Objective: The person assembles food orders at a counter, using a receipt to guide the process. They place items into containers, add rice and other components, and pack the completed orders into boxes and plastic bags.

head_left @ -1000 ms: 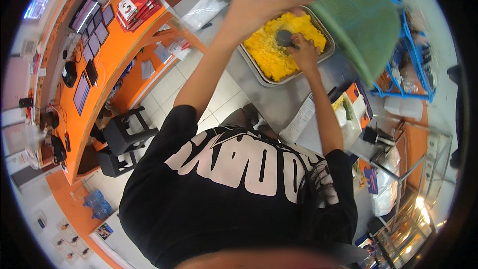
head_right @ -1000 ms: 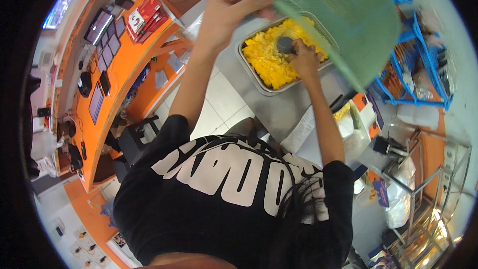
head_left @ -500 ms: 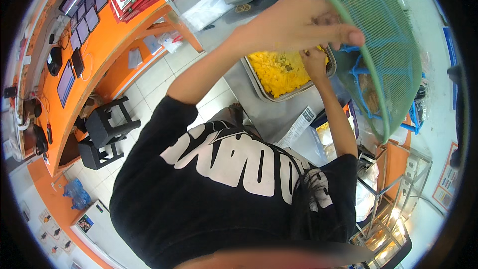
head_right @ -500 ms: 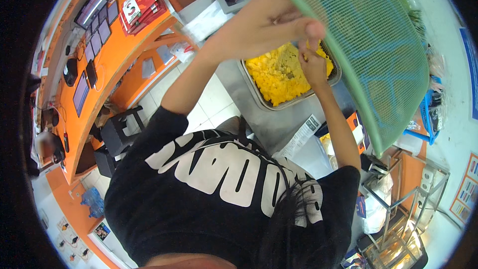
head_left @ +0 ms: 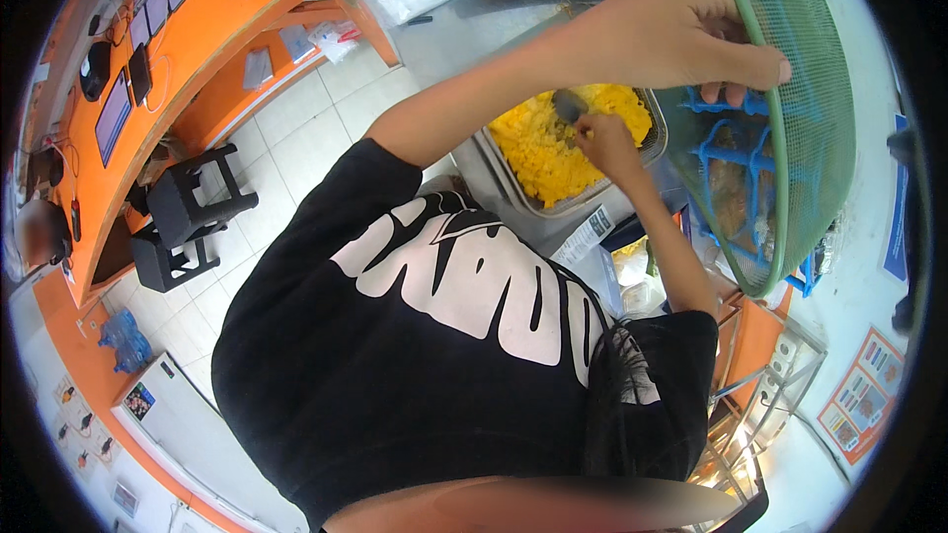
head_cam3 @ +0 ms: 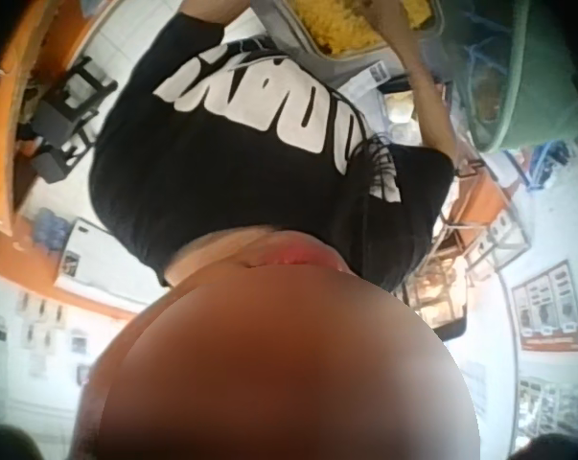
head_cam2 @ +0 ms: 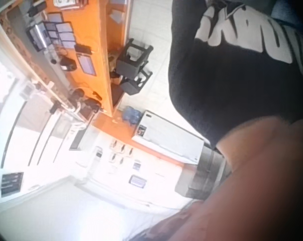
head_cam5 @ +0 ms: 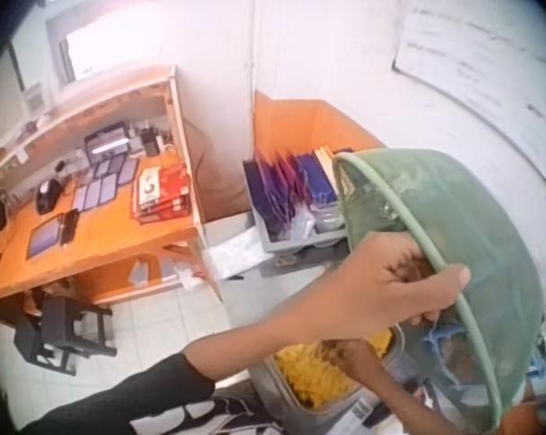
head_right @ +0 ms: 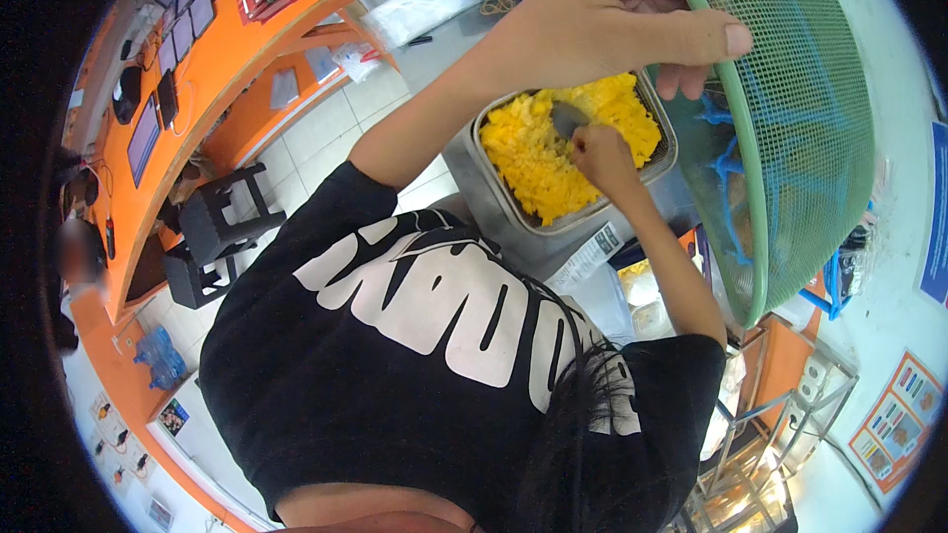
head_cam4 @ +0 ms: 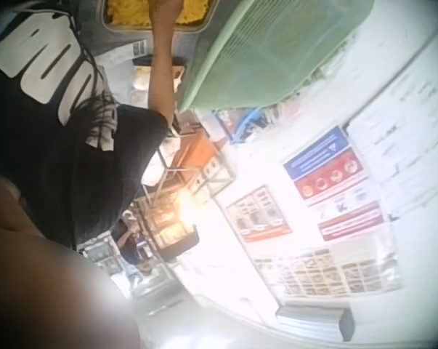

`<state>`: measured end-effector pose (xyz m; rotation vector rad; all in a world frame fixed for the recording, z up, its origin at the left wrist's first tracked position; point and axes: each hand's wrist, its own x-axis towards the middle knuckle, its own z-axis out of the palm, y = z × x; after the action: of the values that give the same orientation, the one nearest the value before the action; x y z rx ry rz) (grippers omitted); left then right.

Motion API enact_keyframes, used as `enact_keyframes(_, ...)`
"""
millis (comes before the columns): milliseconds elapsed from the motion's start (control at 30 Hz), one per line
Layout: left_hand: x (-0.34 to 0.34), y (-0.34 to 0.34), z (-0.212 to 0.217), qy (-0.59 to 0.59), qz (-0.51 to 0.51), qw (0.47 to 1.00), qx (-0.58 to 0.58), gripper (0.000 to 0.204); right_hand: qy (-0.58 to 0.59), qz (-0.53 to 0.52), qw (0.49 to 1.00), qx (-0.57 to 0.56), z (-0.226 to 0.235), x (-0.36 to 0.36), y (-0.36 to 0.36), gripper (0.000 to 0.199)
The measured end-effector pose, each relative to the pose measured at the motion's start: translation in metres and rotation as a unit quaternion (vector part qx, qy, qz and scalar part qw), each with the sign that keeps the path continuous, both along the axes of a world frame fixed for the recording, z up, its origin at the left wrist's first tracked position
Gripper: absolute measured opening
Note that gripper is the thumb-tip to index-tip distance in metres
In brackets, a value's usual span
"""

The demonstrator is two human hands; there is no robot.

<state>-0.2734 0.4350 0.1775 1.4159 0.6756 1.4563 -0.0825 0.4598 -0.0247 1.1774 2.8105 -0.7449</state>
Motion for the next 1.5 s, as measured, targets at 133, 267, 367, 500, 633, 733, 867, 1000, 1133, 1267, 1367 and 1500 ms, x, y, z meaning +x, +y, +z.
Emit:
enact_keyframes(133, 0.007, 0.003, 0.005, 0.009, 0.009, 1.000, 0.027, 0.032, 0.013, -0.030, 0.995, -0.098, 0.015, 0.018, -0.039, 0.012)
enact_keyframes(267, 0.013, 0.010, -0.001, -0.170, -0.132, 0.976, -0.013, 0.028, 0.000, -0.055, 0.971, -0.234, 0.027, 0.035, -0.082, 0.014)
enact_keyframes(367, 0.022, 0.019, -0.009, -0.210, -0.181, 0.959, 0.059, 0.025, 0.024, -0.096, 0.946, -0.308, 0.028, 0.050, -0.109, 0.014)
enact_keyframes(500, 0.020, 0.017, -0.013, -0.174, -0.140, 0.974, 0.037, 0.026, 0.057, -0.167, 0.916, -0.360, 0.016, 0.070, -0.122, 0.014)
enact_keyframes(633, 0.015, 0.004, -0.004, -0.118, -0.075, 0.990, 0.013, 0.031, 0.208, -0.364, 0.730, -0.540, 0.002, 0.083, -0.110, 0.013)
enact_keyframes(733, 0.011, -0.006, 0.003, -0.029, -0.013, 0.999, -0.018, 0.035, 0.240, -0.381, 0.686, -0.572, 0.002, 0.090, -0.106, 0.012)
enact_keyframes(867, 0.002, -0.019, 0.001, 0.046, -0.020, 0.997, -0.050, 0.036, 0.306, -0.380, 0.650, -0.583, 0.006, 0.097, -0.116, 0.016)
enact_keyframes(1000, 0.007, -0.048, -0.026, 0.036, -0.011, 0.995, -0.094, 0.033, 0.432, -0.391, 0.609, -0.538, 0.002, 0.105, -0.145, 0.021)
enact_keyframes(1133, -0.002, -0.097, -0.071, -0.033, -0.044, 0.991, -0.125, 0.027, 0.544, -0.450, 0.535, -0.465, -0.005, 0.117, -0.199, 0.021)
enact_keyframes(1267, -0.019, -0.163, -0.130, 0.015, -0.049, 0.971, -0.235, 0.024, 0.640, -0.496, 0.442, -0.385, 0.002, 0.141, -0.268, 0.023)
enact_keyframes(1367, -0.035, -0.217, -0.171, 0.017, -0.066, 0.913, -0.402, 0.034, 0.673, -0.549, 0.397, -0.296, 0.010, 0.165, -0.319, 0.026)
enact_keyframes(1500, -0.029, -0.249, -0.226, 0.027, -0.067, 0.867, -0.492, 0.043, 0.695, -0.604, 0.344, -0.183, 0.016, 0.201, -0.382, 0.027)
